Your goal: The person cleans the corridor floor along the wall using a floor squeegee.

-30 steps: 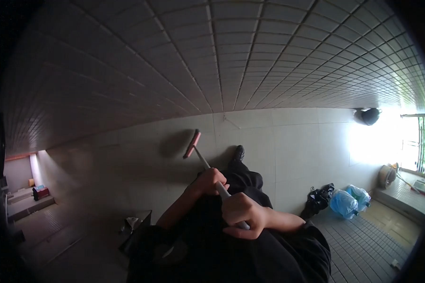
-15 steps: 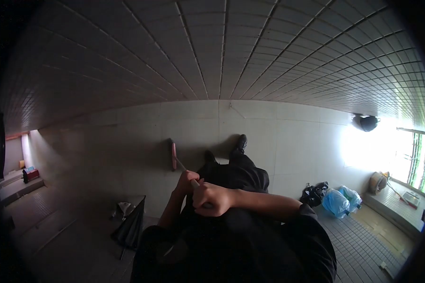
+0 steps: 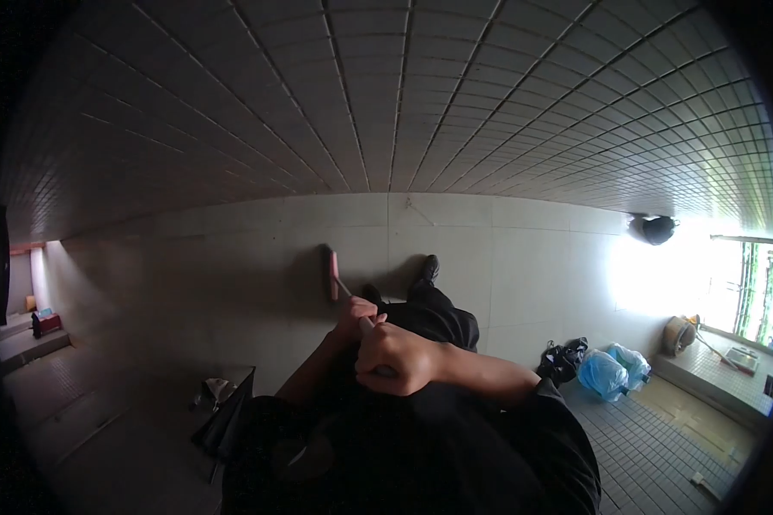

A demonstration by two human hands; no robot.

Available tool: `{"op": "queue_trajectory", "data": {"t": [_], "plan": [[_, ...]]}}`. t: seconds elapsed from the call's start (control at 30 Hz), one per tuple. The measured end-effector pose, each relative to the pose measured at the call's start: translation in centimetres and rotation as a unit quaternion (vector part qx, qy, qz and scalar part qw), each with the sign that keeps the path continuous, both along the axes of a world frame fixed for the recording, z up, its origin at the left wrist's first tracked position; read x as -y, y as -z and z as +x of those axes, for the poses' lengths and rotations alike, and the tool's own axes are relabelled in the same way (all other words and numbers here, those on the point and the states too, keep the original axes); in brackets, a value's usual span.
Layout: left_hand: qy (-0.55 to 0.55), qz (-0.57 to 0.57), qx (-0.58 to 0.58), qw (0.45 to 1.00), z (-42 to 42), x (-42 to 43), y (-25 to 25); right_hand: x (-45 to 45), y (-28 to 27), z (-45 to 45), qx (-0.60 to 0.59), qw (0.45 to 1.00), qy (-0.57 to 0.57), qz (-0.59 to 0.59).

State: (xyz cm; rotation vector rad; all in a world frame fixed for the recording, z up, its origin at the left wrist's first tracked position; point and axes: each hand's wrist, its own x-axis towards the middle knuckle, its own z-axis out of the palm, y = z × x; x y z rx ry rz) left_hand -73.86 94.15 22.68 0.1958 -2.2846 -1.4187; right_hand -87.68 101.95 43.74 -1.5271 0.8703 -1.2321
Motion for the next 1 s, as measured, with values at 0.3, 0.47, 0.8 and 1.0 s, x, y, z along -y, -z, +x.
{"op": "queue_trajectory", "data": {"t": [0.3, 0.47, 0.8, 1.0], "plan": [[0.077, -0.002, -0.083, 0.994, -4.1, -2.2, -2.1, -2.6, -3.3, 0.3, -0.142, 0.988, -0.061, 0.021], [0.077, -0.022, -0.095, 0.992, -5.4, -2.7, -3.2, -3.4, -3.5, 0.1, -0.158, 0.985, -0.066, 0.007], [0.050, 0.010, -0.121, 0.991, -8.3, -3.4, -3.2, -3.9, -3.7, -0.9, -0.162, 0.986, -0.038, -0.014], [0.093, 0.002, -0.098, 0.991, -8.7, -3.5, -6.9, -5.4, -6.0, -2.8, -0.108, 0.992, -0.023, -0.063]]}}
